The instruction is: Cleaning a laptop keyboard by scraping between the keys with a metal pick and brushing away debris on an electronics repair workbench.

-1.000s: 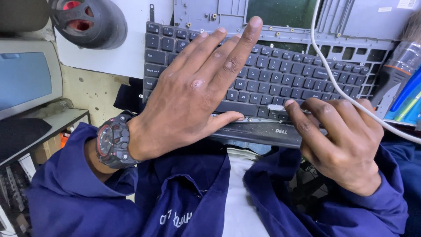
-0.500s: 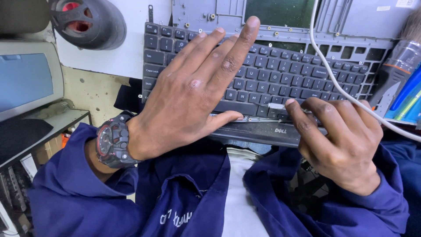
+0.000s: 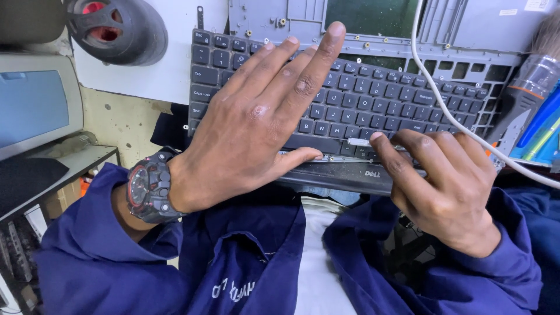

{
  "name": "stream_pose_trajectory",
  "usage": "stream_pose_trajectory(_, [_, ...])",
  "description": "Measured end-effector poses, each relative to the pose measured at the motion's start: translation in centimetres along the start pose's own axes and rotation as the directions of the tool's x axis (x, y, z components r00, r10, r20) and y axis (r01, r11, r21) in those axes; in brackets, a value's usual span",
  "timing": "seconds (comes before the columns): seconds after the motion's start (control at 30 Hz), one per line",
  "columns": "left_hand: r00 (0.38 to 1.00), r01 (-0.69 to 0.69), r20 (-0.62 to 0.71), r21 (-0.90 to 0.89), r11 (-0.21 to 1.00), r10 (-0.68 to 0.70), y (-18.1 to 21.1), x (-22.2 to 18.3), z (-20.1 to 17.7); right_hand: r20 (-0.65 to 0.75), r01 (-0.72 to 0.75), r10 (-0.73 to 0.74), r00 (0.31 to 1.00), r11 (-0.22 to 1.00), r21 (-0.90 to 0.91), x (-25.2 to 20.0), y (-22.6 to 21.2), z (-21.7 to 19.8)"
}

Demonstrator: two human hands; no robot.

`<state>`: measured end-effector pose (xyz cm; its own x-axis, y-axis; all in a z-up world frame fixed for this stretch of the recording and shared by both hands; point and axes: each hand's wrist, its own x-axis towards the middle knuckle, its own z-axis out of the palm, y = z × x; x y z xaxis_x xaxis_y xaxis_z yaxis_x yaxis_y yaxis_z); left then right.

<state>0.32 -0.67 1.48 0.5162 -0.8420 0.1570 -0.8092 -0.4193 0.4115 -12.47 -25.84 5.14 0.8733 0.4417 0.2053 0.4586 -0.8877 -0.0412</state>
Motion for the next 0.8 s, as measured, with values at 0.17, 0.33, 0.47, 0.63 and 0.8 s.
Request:
stream_pose_trajectory(0.17, [1.000,-0.001,-0.009,-0.005,1.000,0.001,0.0,-0.2,0.1,-0.039,0.037,-0.038,0.999,0.999,-0.038,0.5,-0.5,0.1])
stream_pose_trajectory(0.33, [1.000,-0.006,-0.014,0.011,1.000,0.006,0.1,-0.1,0.0,-0.038,0.041,-0.043,0.998,0.998,-0.040,1.2,-1.1,0.1])
stream_pose_trajectory(0.47, [1.000,-0.007,-0.023,-0.001,1.000,0.007,0.0,-0.3,0.2,-0.066,0.024,-0.028,0.997,0.998,-0.051,1.2,-1.3,0.3])
stream_pose_trajectory(0.63, [1.000,-0.004,-0.023,0.002,1.000,0.004,0.0,-0.3,0.2,-0.063,0.040,-0.043,0.997,0.998,-0.052,1.5,-1.5,0.2])
stream_pose_trajectory(0.8, [0.999,-0.003,-0.036,-0.002,1.000,0.003,-0.1,-0.5,0.4,-0.074,0.044,-0.049,0.996,0.996,-0.074,1.0,-1.0,-0.2])
